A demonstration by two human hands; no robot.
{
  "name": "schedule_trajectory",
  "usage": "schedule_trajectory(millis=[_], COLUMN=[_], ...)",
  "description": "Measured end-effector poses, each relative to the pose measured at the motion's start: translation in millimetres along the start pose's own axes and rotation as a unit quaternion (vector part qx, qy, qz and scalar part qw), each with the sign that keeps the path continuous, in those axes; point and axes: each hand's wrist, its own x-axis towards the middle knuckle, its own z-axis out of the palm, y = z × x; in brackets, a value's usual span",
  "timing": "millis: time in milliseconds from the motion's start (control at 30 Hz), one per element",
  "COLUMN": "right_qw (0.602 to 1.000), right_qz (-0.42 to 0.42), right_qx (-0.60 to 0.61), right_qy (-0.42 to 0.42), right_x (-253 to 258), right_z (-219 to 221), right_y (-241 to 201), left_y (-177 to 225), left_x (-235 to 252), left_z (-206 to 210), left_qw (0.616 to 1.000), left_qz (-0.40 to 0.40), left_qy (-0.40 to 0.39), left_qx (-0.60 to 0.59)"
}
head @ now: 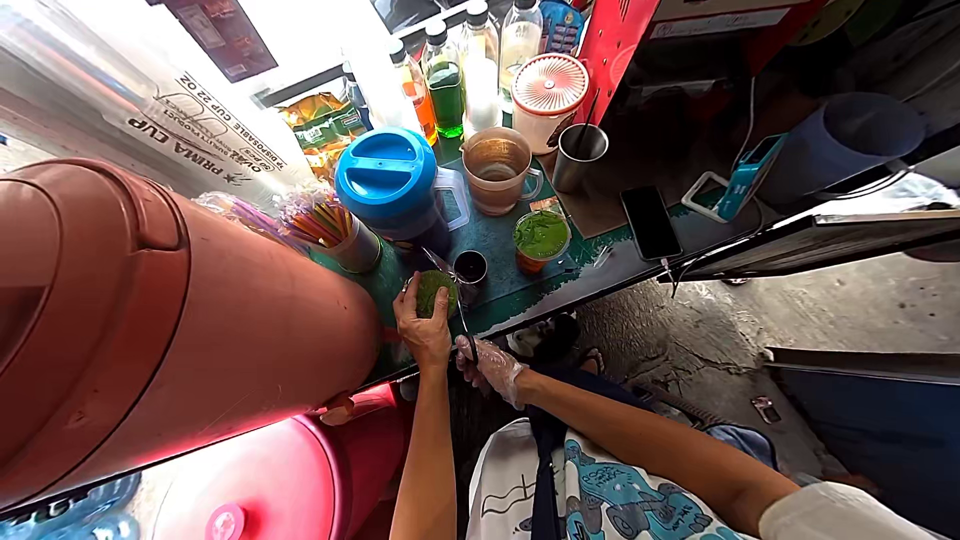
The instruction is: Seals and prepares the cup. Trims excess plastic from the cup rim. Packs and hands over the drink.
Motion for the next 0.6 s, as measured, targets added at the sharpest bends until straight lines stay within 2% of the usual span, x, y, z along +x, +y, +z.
schedule_trajectory(millis=[300, 600], right_qw=[0.997, 0.997], right_qz=[-0.041, -0.042], right_qx=[0.069, 0.040], right_qy=[-0.004, -0.056], right_x=[9.4, 12.7], right_z=[-10.9, -49.7], right_y=[8.0, 3.9], left_y=[-3.1, -2.0], left_x=[5.2, 9.3], left_z=[-6.0, -17.0], left_qw=[1.000, 0.999], left_qz=[-0.002, -0.030], left_qy=[-0.001, -0.032], left_qx=[0.023, -0.032])
